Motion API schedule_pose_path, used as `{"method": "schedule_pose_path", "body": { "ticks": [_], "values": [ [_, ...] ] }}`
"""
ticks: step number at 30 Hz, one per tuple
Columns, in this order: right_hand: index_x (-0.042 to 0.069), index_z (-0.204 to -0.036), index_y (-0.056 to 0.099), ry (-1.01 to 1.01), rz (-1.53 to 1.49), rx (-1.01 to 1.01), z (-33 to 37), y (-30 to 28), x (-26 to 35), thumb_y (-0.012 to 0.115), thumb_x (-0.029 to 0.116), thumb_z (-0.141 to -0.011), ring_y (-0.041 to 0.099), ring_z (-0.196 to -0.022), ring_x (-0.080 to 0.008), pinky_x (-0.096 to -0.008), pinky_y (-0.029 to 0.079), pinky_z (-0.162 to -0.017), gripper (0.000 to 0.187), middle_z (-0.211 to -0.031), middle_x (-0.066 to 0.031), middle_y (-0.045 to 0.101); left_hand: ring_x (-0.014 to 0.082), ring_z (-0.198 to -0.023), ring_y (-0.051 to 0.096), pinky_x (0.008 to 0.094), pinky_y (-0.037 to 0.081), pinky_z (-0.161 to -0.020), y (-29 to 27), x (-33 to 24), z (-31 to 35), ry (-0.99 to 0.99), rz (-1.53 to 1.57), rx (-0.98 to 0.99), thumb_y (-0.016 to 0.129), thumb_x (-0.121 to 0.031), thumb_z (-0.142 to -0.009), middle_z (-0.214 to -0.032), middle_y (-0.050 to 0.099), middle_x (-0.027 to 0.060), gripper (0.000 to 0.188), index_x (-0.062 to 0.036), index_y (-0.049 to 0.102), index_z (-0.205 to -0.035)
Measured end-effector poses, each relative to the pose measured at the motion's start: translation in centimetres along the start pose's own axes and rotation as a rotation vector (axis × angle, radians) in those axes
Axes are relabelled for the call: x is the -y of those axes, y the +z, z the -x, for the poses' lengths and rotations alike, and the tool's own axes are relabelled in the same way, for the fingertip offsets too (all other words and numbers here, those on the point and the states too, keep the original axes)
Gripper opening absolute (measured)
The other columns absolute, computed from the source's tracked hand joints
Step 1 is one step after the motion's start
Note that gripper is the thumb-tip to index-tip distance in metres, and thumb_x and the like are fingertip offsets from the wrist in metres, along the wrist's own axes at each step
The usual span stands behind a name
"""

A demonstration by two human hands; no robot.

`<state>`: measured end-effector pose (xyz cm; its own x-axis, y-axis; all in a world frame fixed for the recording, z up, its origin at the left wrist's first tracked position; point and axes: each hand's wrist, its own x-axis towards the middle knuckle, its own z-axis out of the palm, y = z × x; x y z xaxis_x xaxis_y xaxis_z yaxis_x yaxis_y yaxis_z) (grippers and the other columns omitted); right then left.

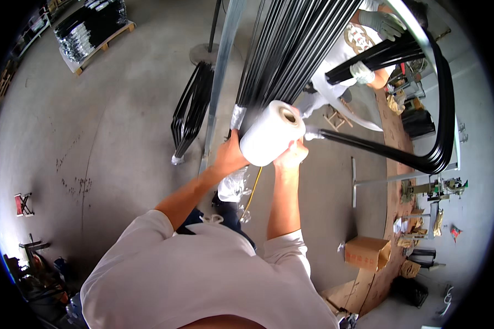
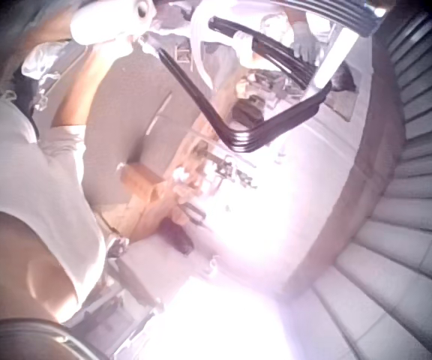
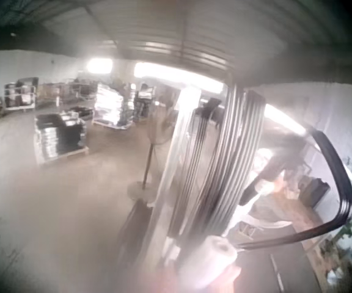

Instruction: The person wraps bundles of long black poles with clear plastic wrap in a warehouse. They repeatedly pull wrap from a roll, encircle the poles, and tear off the wrap to secure each bundle.

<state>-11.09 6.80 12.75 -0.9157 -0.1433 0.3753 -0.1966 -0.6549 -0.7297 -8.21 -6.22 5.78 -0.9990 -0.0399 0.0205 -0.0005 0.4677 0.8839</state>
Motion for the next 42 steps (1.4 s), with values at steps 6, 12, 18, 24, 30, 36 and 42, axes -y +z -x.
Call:
{"method": "schedule_pose_path", "body": {
  "ticks": [6, 12, 18, 24, 30, 36, 42],
  "values": [
    [-0.002, -0.123, 0.037, 0.102, -0.141, -0.051, 5.1, -2.2, -0.7, 0.061, 0.054, -0.063, 0.049, -0.103, -0.0252, -0.0361, 0.041, -0.087, 0.086, -0.118, -0.0132, 0.048, 0.0343, -0.094, 0.055, 0.0371, 0.043, -0.079, -0.3, 3.8, 2.9, 0.276, 0.295, 0.028, 0.07, -0.027, -0.067, -0.098, 0.054, 0.024, 0.065, 0.0016, 0.032, -0.111],
    [-0.001, -0.119, 0.041, 0.17, -0.461, -0.358, 11.4, -2.2, -3.4, 0.045, 0.072, -0.066, 0.041, -0.114, -0.029, -0.0433, 0.027, -0.099, 0.09, -0.126, -0.0175, 0.04, 0.0161, -0.109, 0.039, 0.0285, 0.038, -0.085, 1.3, 6.8, 4.1, 0.246, 0.783, 0.297, 0.064, -0.009, -0.075, -0.116, 0.04, 0.008, 0.06, -0.0038, 0.028, -0.123],
    [-0.001, -0.112, 0.043, 0.293, -0.669, -0.387, 14.2, -2.9, -4.3, 0.051, 0.066, -0.064, 0.045, -0.096, -0.0296, -0.0411, 0.04, -0.082, 0.083, -0.105, -0.0162, 0.046, 0.0171, -0.109, 0.038, 0.0309, 0.034, -0.091, 1.8, 8.1, 2.5, 0.31, 0.654, 0.304, 0.065, -0.005, -0.07, -0.12, 0.036, 0.0067, 0.072, -0.0066, 0.021, -0.127],
    [-0.005, -0.109, 0.042, 0.454, -0.544, -0.444, 14.3, -0.7, -4.6, 0.054, 0.06, -0.068, 0.045, -0.082, -0.0278, -0.0353, 0.043, -0.07, 0.077, -0.091, -0.0174, 0.046, 0.0263, -0.12, 0.031, 0.0357, 0.024, -0.099, 0.0, 6.1, 4.1, 0.369, 0.485, 0.225, 0.061, 0.001, -0.067, -0.127, 0.032, 0.0146, 0.072, -0.0051, 0.023, -0.128],
    [0.003, -0.112, 0.047, 0.453, -0.701, -0.509, 15.4, 1.8, -4.3, 0.037, 0.049, -0.083, 0.054, -0.09, -0.0314, -0.0384, 0.048, -0.073, 0.055, -0.103, -0.0164, 0.054, 0.0303, -0.119, 0.035, 0.0457, 0.028, -0.099, -5.3, 2.3, 8.3, 0.949, -0.018, 0.278, 0.062, -0.002, -0.066, -0.123, 0.042, 0.0074, 0.039, -0.0093, 0.054, -0.104],
    [0.015, -0.115, 0.044, 0.851, -0.622, -0.362, 19.0, 3.3, -5.8, 0.046, 0.04, -0.083, 0.047, -0.105, -0.0212, -0.0384, 0.038, -0.089, 0.041, -0.113, -0.0051, 0.049, 0.0249, -0.106, 0.049, 0.0364, 0.042, -0.089, -5.7, 4.0, 9.7, 1.004, 0.367, 0.341, 0.064, -0.007, -0.071, -0.106, 0.054, 0.0055, 0.015, -0.0059, 0.055, -0.082],
    [0.007, -0.119, 0.041, 0.423, 0.053, -0.789, 19.6, 6.9, -7.8, 0.038, 0.037, -0.089, 0.042, -0.109, -0.016, -0.0321, 0.031, -0.095, 0.042, -0.116, -0.0046, 0.047, 0.012, -0.084, 0.049, 0.0254, 0.042, -0.072, -4.4, 3.8, 11.3, 0.104, 0.987, 0.204, 0.046, -0.011, -0.088, -0.091, 0.055, 0.0075, 0.009, -0.0027, 0.046, -0.084]
  ]
}}
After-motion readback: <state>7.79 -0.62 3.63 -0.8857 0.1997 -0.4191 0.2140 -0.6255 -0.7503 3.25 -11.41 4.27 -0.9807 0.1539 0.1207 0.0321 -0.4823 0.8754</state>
